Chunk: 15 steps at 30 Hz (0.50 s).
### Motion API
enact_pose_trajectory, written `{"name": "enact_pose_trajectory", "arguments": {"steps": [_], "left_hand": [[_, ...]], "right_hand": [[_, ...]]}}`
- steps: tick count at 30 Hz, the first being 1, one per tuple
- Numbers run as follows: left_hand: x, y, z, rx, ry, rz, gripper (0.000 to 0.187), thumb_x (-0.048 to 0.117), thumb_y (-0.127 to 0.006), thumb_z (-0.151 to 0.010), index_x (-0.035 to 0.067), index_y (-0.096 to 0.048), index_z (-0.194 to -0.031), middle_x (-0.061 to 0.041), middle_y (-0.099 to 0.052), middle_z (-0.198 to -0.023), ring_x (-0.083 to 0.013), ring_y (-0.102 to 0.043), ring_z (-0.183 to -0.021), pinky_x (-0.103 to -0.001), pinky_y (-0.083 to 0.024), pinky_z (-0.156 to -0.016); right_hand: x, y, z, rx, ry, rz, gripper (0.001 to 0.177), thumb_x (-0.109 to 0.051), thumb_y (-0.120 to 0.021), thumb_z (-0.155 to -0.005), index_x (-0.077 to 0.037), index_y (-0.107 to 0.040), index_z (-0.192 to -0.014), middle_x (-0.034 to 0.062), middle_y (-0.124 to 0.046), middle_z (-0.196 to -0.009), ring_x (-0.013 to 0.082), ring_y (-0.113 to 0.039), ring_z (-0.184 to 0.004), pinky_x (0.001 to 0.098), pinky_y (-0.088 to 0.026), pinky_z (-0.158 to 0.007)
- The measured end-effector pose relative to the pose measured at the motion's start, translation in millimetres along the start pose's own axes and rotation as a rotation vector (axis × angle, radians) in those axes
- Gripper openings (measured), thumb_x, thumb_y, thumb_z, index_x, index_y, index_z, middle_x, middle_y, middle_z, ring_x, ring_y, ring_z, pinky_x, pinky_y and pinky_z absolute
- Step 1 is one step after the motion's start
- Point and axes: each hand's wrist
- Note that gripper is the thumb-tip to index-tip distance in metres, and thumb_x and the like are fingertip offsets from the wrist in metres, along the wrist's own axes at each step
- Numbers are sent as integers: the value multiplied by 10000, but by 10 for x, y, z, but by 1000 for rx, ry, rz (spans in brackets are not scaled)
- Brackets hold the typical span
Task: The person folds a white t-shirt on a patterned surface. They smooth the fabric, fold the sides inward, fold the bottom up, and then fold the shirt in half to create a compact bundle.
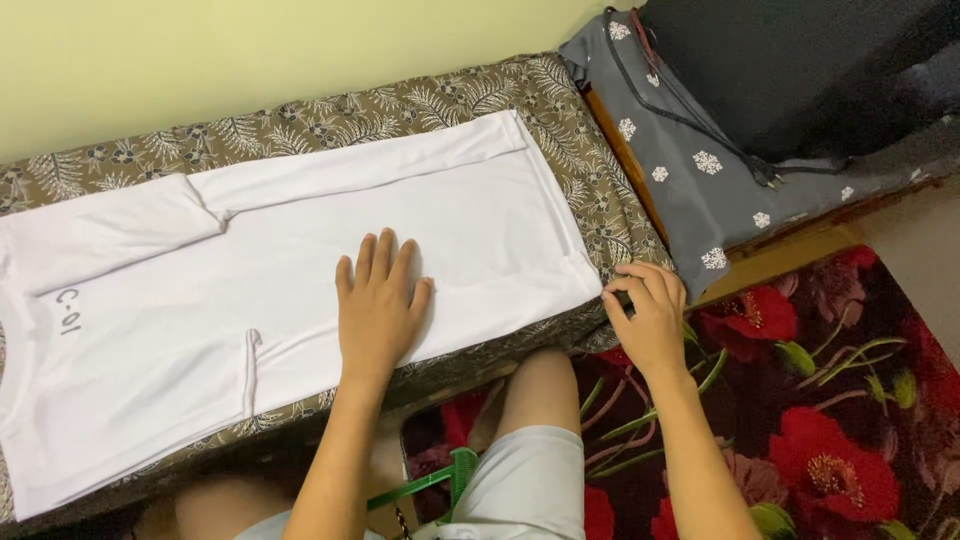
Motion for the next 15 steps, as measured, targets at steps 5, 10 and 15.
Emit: {"name": "enact_pose_trajectory", "arguments": {"steps": [5, 10, 15], "left_hand": [[1, 9, -16, 1, 3, 2, 580, 458, -425, -1005, 195, -473, -1520, -135, -384, -1628, -305, -268, -1541, -558, -123, -1219], [21, 15, -7, 6, 6, -7, 575, 453, -433, -1006, 200, -467, -1522, -125, -379, -1631, -305, -264, -1540, -549, -118, -1224], [43, 62, 12, -23, 27, 29, 578, 442, -422, -1004, 197, -450, -1527, -122, -354, -1643, -300, -248, -1548, -545, -107, -1234]], "right_hand": [[-329, 135, -93, 2, -127, -156, 185, -62, -655, -964, -160, -685, -1118, 5, -614, -1211, 231, -516, -1255, 454, -356, -1127], [-935, 64, -263, -92, 127, -245, 327, -72, -569, -980, -147, -658, -1285, 67, -620, -1283, 252, -512, -1289, 440, -342, -1134], [-1239, -155, -375, -542, 123, -195, 691, -378, -558, -1018, -63, -314, -1583, 192, -301, -1634, 351, -211, -1526, 506, -87, -1237]]}}
Point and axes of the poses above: each hand's wrist, its own z-axis away from the middle knuckle, its own y-axis out of the back of the hand, x = y × z
